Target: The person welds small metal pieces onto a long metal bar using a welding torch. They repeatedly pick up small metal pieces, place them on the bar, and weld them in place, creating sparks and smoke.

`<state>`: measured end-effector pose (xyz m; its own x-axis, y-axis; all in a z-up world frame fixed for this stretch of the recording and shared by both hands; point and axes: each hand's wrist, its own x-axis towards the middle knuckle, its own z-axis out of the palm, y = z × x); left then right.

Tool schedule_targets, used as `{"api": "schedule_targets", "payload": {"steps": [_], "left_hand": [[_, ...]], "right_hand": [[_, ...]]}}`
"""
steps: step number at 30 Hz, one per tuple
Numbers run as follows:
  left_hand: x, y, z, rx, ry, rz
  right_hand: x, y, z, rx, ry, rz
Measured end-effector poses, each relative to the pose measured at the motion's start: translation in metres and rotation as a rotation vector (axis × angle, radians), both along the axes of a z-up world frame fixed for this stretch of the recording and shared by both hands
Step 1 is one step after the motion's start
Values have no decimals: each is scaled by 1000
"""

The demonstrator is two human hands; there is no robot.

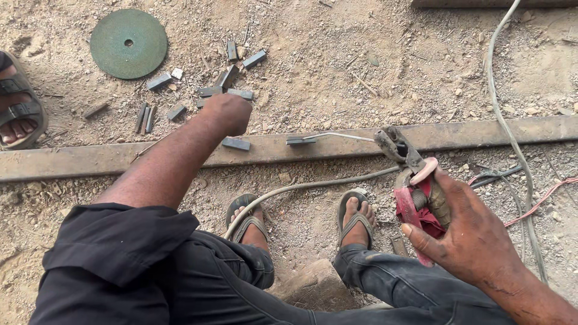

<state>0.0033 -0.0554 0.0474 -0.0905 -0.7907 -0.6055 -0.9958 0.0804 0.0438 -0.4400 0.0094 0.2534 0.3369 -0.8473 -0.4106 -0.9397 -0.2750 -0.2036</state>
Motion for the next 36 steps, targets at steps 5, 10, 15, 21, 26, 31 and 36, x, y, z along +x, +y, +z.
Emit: {"api": "schedule_targets", "payload": {"steps": [5,10,15,21,26,31,36], "left_hand": [[-2,-3,-4,63,-10,-13],[-5,-4,-4,79,-15,-20],[-6,-2,1,53,15,-41],[-2,-4,-6,74,33,-19],[1,-8,-17,32,58,-60],[2,-8,-18,30,34,-79],[2,-6,-16,47,17,-41]], "right_hand": [[-8,8,-11,6,153,266],[-13,20,-14,-160,70,532],[-3,20,-6,-161,-11,517],[7,12,4,-24,42,207],[9,11,5,-119,-107,153],[11,10,8,-49,-44,80],[8,4,8,-88,-69,112]]}}
